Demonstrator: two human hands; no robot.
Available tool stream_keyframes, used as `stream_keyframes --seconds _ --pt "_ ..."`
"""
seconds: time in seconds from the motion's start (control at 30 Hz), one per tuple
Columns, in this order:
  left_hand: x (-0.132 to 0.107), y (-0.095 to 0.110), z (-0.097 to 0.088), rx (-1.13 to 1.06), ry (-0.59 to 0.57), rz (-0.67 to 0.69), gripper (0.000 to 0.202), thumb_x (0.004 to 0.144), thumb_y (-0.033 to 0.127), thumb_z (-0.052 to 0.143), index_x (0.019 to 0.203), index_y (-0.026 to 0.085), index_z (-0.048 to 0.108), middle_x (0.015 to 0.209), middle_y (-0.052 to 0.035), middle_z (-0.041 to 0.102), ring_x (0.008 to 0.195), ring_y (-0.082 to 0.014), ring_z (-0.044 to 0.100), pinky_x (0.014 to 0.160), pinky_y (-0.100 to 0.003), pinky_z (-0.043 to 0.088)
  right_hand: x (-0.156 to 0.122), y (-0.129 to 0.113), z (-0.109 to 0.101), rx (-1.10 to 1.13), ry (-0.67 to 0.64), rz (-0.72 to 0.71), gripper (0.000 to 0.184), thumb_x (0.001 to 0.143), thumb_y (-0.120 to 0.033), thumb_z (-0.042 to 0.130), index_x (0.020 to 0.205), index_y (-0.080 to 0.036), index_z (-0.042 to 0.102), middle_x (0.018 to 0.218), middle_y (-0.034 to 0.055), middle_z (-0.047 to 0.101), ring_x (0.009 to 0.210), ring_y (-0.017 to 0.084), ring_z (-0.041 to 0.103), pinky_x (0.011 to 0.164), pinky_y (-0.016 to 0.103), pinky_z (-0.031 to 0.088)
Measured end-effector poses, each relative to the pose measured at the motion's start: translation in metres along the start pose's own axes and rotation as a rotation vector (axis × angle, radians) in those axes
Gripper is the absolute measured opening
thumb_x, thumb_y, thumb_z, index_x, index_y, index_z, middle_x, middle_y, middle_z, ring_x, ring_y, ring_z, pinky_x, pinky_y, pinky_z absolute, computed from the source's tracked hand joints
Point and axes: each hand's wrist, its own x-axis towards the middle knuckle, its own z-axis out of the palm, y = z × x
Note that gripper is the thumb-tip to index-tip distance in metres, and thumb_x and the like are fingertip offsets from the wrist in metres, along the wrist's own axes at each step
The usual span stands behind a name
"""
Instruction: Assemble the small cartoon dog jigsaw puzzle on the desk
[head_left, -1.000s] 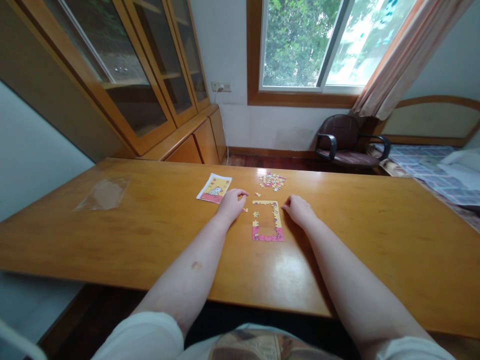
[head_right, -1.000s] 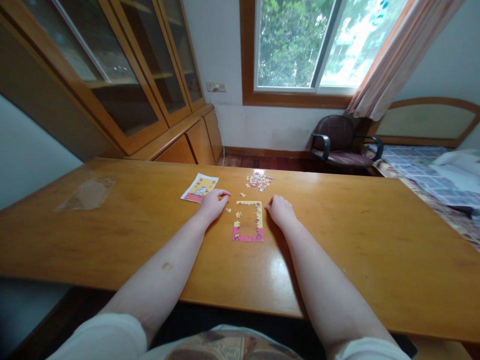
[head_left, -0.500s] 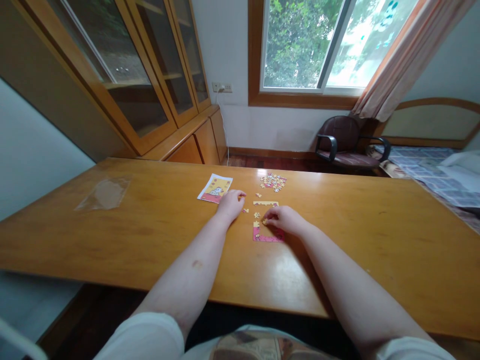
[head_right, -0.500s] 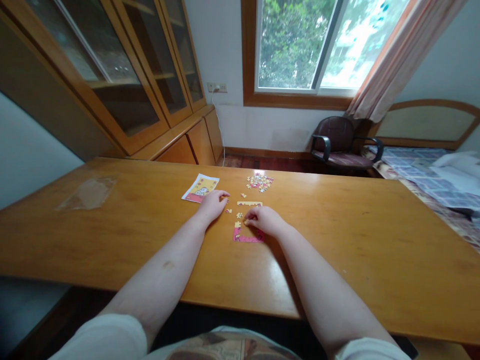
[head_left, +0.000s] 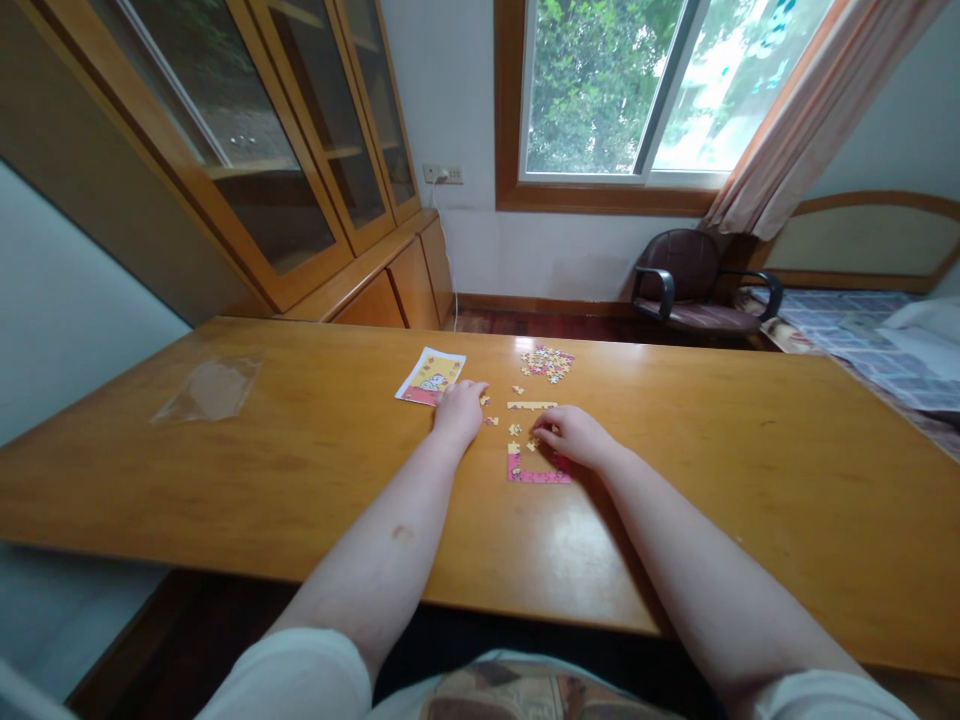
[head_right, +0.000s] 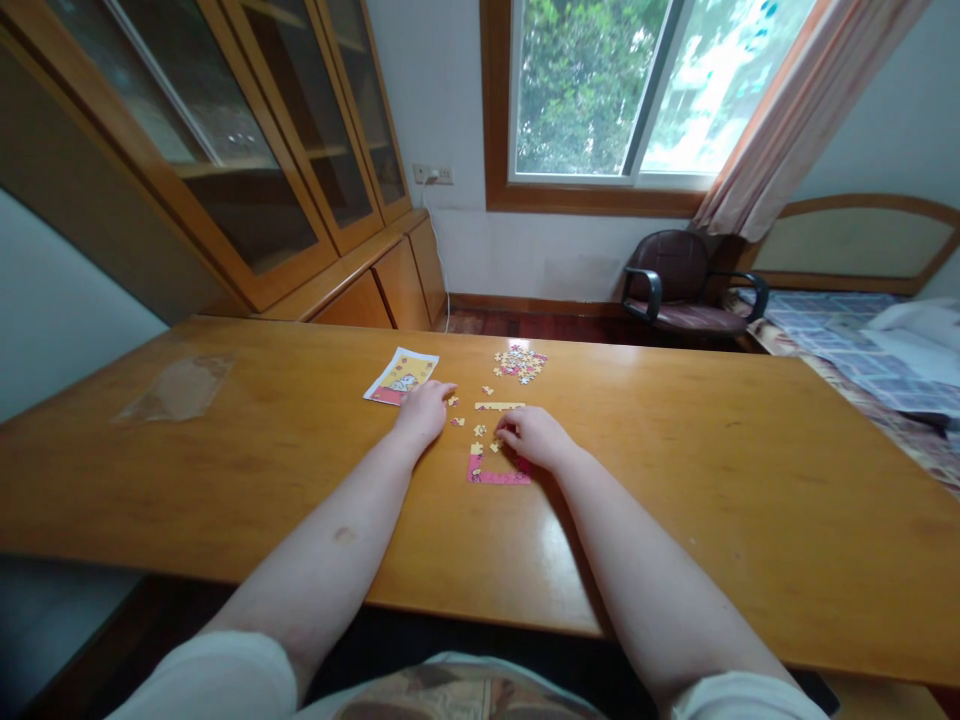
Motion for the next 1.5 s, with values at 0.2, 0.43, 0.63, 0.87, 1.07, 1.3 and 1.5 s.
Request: stream_keyframes --seconds 0.2,0.43,0.63,0.87,1.07,1.3,1.5 --pt "0.001 0.003 0.007 0.023 -0.053 0.021 0.034 0.088 0.024 0.045 0.115 0.029 0.066 0.114 -0.0094 0.064 0.103 -0.0279 0.056 0.089 -0.042 0.045 0.001 -0.001 0.001 -0.011 0.015 -0.019 0.017 0.087 -0.024 0.056 0.084 -0.019 0.072 0.081 0.0038 0.069 0.074 0.014 0.06 0.071 0.024 0.044" --pt "0.004 0.0 0.007 0.005 -0.05 0.01 0.033 0.087 0.023 0.046 0.108 0.028 0.07 0.112 -0.0076 0.066 0.102 -0.0266 0.056 0.089 -0.041 0.045 0.002 0.001 0.003 -0.003 0.016 -0.021 0.018 0.088 -0.025 0.056 0.084 -0.02 0.072 0.082 0.0039 0.069 0.076 0.015 0.06 0.072 0.024 0.044" --pt "0.004 0.0 0.008 -0.008 -0.056 0.015 0.029 0.086 0.021 0.047 0.103 0.027 0.07 0.111 -0.0069 0.067 0.102 -0.0267 0.056 0.089 -0.041 0.045 0.002 0.004 0.005 0.009 0.024 -0.025 0.018 0.088 -0.026 0.056 0.085 -0.02 0.072 0.082 0.0038 0.069 0.076 0.015 0.061 0.072 0.024 0.044" --pt "-0.003 0.007 -0.006 0.006 -0.046 0.061 0.034 0.086 0.016 0.046 0.108 0.026 0.069 0.113 -0.0077 0.065 0.104 -0.0271 0.058 0.089 -0.042 0.045 0.001 0.003 0.004 0.001 0.023 -0.007 0.017 0.088 -0.026 0.056 0.085 -0.02 0.072 0.083 0.0035 0.07 0.076 0.015 0.06 0.072 0.024 0.043" --pt "-0.016 0.019 -0.018 0.118 -0.128 0.181 0.018 0.081 0.027 0.059 0.092 0.023 0.073 0.099 -0.0082 0.069 0.096 -0.0271 0.061 0.088 -0.04 0.045 0.002 0.002 0.004 0.003 0.016 0.006 0.018 0.088 -0.026 0.056 0.086 -0.02 0.072 0.084 0.0037 0.07 0.076 0.015 0.061 0.072 0.024 0.043" --pt "-0.016 0.02 -0.014 0.052 -0.219 0.228 0.027 0.085 0.016 0.049 0.092 0.028 0.072 0.103 -0.0033 0.068 0.095 -0.0209 0.063 0.082 -0.031 0.047 0.003 0.0 0.004 0.009 -0.001 0.005 0.017 0.087 -0.024 0.056 0.086 -0.019 0.072 0.085 0.0042 0.071 0.077 0.015 0.061 0.073 0.024 0.044" --pt "-0.018 0.023 -0.016 0.074 -0.151 0.093 0.021 0.085 0.028 0.054 0.101 0.021 0.066 0.104 -0.0082 0.067 0.096 -0.0235 0.062 0.083 -0.033 0.048 0.002 0.0 0.002 0.0 0.004 0.014 0.016 0.087 -0.025 0.057 0.086 -0.02 0.072 0.085 0.0036 0.07 0.076 0.014 0.061 0.072 0.024 0.044"
